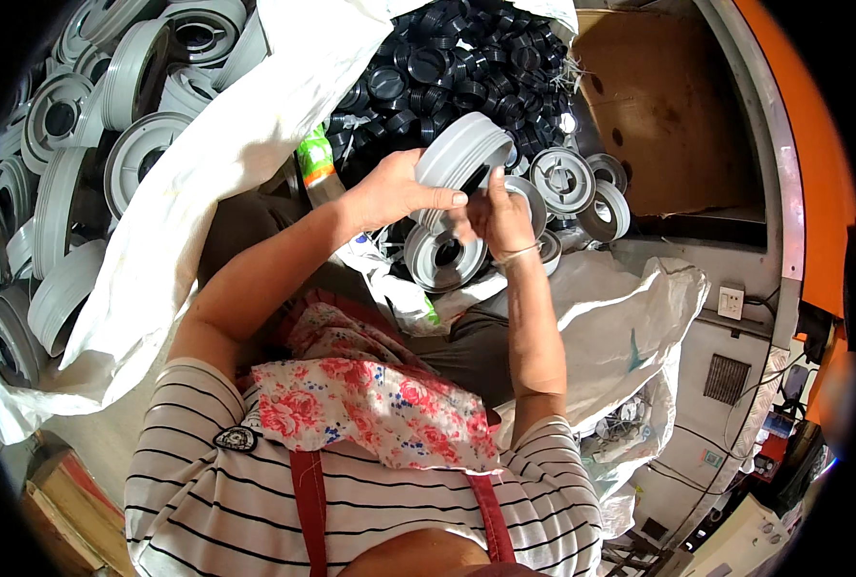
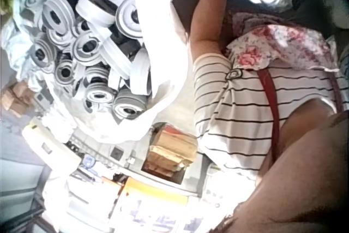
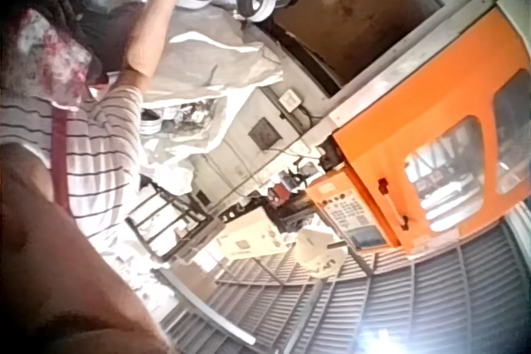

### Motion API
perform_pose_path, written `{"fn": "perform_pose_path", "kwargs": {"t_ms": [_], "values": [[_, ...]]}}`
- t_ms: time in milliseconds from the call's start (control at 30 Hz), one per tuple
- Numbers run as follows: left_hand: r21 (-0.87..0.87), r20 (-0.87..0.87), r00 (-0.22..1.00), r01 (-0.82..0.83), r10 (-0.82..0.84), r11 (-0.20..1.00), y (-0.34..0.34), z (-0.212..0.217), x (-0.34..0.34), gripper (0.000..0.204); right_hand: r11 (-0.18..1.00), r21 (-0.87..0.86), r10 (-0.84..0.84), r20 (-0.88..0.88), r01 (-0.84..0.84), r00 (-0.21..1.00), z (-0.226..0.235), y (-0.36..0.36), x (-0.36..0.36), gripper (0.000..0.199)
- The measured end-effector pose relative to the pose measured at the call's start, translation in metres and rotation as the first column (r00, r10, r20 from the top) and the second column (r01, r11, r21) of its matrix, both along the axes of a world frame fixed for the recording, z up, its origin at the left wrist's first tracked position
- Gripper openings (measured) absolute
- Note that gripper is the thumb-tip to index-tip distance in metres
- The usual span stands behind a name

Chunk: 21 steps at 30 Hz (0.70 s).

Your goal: The person sits on the floor and assembles white plastic rings with black plastic caps by hand. They pick up a white ring, insert a black cap into its center, and place the assembled unit into a large white bag. The person repeats this process continuously, handling the parts one at a time.

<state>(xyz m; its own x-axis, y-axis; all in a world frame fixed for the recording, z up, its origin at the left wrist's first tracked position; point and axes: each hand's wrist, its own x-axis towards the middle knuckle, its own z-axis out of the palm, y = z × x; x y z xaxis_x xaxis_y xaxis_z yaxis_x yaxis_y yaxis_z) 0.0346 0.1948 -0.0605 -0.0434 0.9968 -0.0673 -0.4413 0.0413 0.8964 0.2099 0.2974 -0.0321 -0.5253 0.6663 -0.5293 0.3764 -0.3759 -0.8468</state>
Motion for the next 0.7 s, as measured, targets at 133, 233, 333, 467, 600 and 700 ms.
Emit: {"fn": "perform_pose_path", "kwargs": {"t_ms": [133,233,333,467,600,700], "values": [[0.0,0.017,0.999,-0.033,0.033,0.999,0.0,0.003,0.002,0.047,0.761,0.638,0.156,-0.002,-0.119,0.988,-0.009,-0.009,-0.001,0.061],[0.009,-0.001,0.998,-0.056,0.056,0.998,-0.003,0.003,0.005,0.049,1.0,0.014,0.006,-0.031,-0.006,0.999,0.004,-0.015,-0.007,0.06],[0.012,-0.035,0.998,-0.054,0.054,0.998,-0.005,0.011,0.001,0.051,0.891,0.412,0.157,0.111,-0.189,0.981,-0.002,-0.004,0.004,0.055],[0.12,-0.296,0.955,0.027,0.01,0.992,-0.012,0.022,0.006,0.07,0.975,0.201,0.149,-0.273,-0.095,0.95,-0.018,-0.001,0.009,0.065],[0.511,-0.708,0.364,-0.328,0.606,0.794,-0.013,0.078,-0.023,0.071,0.92,0.347,0.179,0.039,-0.181,0.983,-0.019,0.016,0.013,0.073],[0.818,-0.5,-0.016,-0.338,0.866,0.466,-0.011,0.147,-0.066,0.09,0.378,0.286,0.154,0.918,-0.88,0.365,-0.038,0.021,0.019,0.087]]}}
